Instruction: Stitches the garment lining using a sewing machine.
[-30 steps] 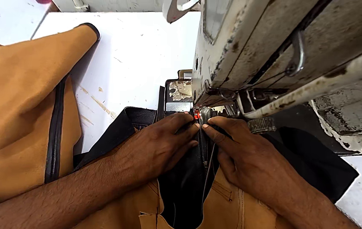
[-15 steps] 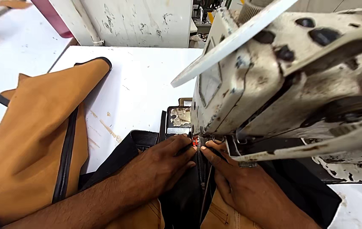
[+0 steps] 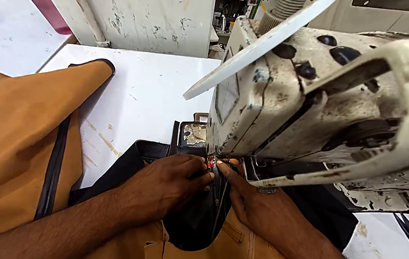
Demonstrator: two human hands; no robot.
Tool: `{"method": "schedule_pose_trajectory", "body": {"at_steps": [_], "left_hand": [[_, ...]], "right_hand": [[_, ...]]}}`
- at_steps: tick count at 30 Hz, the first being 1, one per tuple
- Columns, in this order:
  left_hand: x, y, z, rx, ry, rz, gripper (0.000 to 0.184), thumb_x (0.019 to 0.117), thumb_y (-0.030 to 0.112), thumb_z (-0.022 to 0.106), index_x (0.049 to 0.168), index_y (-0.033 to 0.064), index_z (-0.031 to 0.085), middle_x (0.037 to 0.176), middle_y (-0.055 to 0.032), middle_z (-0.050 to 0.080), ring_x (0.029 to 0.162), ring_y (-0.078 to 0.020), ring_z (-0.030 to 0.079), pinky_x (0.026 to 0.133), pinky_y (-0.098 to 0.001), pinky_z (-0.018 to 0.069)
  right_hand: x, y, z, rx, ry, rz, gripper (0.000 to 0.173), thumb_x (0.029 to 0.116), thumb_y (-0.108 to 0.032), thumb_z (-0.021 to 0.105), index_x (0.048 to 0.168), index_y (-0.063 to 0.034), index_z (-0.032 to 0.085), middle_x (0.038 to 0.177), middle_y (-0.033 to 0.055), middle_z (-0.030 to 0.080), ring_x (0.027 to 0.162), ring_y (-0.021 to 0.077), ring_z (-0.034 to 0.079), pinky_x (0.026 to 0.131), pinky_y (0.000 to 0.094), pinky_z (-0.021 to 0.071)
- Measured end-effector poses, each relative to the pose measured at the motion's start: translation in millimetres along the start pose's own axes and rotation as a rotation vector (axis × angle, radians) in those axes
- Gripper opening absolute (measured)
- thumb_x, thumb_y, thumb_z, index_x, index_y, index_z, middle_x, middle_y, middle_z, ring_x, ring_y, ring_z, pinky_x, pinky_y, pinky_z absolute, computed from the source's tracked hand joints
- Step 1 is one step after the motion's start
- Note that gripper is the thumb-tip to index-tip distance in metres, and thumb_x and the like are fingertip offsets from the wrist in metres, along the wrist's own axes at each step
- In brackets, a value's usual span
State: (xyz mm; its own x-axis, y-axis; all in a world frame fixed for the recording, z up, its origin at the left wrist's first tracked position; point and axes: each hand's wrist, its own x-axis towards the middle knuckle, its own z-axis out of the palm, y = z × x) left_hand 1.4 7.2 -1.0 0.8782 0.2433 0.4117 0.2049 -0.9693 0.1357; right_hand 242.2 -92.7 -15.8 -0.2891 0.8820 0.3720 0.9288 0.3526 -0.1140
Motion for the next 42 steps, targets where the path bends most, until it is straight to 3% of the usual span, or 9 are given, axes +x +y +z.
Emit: {"method": "schedule_pose_trajectory", "body": {"at_steps": [7, 11, 24, 27, 30, 32, 35, 38, 42], "left_hand": [[6, -19, -6, -0.019, -0.036, 0.147, 0.026, 0.1062, 0.027, 0.054, 0.116, 0.0182, 0.077, 0.105, -0.0020, 0.069, 0.107, -0.0167, 0.065, 0.092, -0.0309, 0.0534], [8, -18, -11, -0.051, -0.040, 0.202, 0.025, 0.1063, 0.024, 0.055, 0.114, 0.0170, 0.077, 0.102, -0.0009, 0.070, 0.102, -0.0151, 0.065, 0.086, -0.0287, 0.0529], [26, -36, -18, 0.015, -0.064, 0.398, 0.021, 0.1045, 0.015, 0.056, 0.110, 0.0096, 0.076, 0.098, -0.0071, 0.071, 0.100, -0.0213, 0.068, 0.089, -0.0326, 0.0560], [32, -22, -37, -0.042, -0.231, 0.249, 0.022, 0.1027, 0.018, 0.056, 0.107, 0.0141, 0.077, 0.094, -0.0026, 0.069, 0.090, -0.0156, 0.068, 0.078, -0.0303, 0.0573], [33, 6, -55, -0.363, -0.427, -0.121, 0.037, 0.1066, 0.043, 0.050, 0.106, 0.0193, 0.079, 0.103, 0.0072, 0.073, 0.097, -0.0027, 0.067, 0.086, -0.0253, 0.0564], [23, 24, -54, -0.370, -0.451, -0.183, 0.041, 0.1081, 0.042, 0.046, 0.112, 0.0159, 0.078, 0.111, 0.0027, 0.071, 0.101, -0.0066, 0.067, 0.087, -0.0270, 0.0566], [1, 38, -41, -0.206, -0.349, -0.105, 0.040, 0.1107, 0.035, 0.041, 0.118, 0.0102, 0.073, 0.123, -0.0047, 0.069, 0.120, -0.0154, 0.065, 0.101, -0.0302, 0.0536], [-12, 38, -30, -0.128, -0.255, -0.050, 0.037, 0.1113, 0.031, 0.041, 0.120, 0.0102, 0.071, 0.124, -0.0047, 0.069, 0.127, -0.0166, 0.061, 0.109, -0.0321, 0.0493], [-14, 39, -28, -0.094, -0.230, -0.058, 0.035, 0.1103, 0.028, 0.044, 0.117, 0.0099, 0.073, 0.126, -0.0033, 0.069, 0.127, -0.0156, 0.061, 0.109, -0.0311, 0.0485]], "right_hand": [[9, 6, 7, -0.032, 0.025, 0.023, 0.030, 0.0943, -0.024, 0.049, 0.084, -0.0126, 0.075, 0.074, 0.0024, 0.070, 0.075, 0.0196, 0.071, 0.065, 0.0371, 0.0589], [10, 7, 8, -0.022, 0.028, 0.038, 0.036, 0.0985, -0.026, 0.044, 0.106, -0.0147, 0.078, 0.086, 0.0046, 0.073, 0.084, 0.0229, 0.072, 0.069, 0.0440, 0.0585], [19, 22, 5, -0.009, 0.035, -0.046, 0.029, 0.0959, -0.027, 0.050, 0.090, -0.0130, 0.075, 0.083, 0.0056, 0.072, 0.083, 0.0231, 0.073, 0.072, 0.0429, 0.0598], [16, 9, -23, 0.028, -0.061, -0.146, 0.029, 0.0981, -0.021, 0.051, 0.112, -0.0165, 0.076, 0.105, 0.0048, 0.074, 0.099, 0.0231, 0.071, 0.082, 0.0417, 0.0594], [6, -7, -39, 0.065, -0.165, -0.220, 0.027, 0.1029, -0.020, 0.048, 0.117, -0.0163, 0.072, 0.120, 0.0042, 0.070, 0.102, 0.0194, 0.071, 0.074, 0.0347, 0.0608], [0, -12, -40, 0.102, -0.175, -0.198, 0.028, 0.1035, -0.020, 0.047, 0.113, -0.0140, 0.073, 0.119, 0.0040, 0.071, 0.107, 0.0174, 0.070, 0.082, 0.0322, 0.0607], [7, -17, -39, 0.190, -0.146, -0.021, 0.033, 0.1021, -0.033, 0.046, 0.102, -0.0166, 0.075, 0.107, -0.0007, 0.072, 0.079, 0.0102, 0.069, 0.065, 0.0294, 0.0592], [19, -26, -40, 0.161, -0.173, 0.105, 0.033, 0.0963, -0.046, 0.057, 0.104, -0.0193, 0.074, 0.092, -0.0019, 0.069, 0.080, 0.0123, 0.067, 0.069, 0.0308, 0.0572], [31, -40, -46, 0.076, -0.242, 0.178, 0.024, 0.0858, -0.033, 0.076, 0.097, -0.0119, 0.074, 0.088, 0.0067, 0.069, 0.080, 0.0222, 0.069, 0.070, 0.0399, 0.0587]]}}
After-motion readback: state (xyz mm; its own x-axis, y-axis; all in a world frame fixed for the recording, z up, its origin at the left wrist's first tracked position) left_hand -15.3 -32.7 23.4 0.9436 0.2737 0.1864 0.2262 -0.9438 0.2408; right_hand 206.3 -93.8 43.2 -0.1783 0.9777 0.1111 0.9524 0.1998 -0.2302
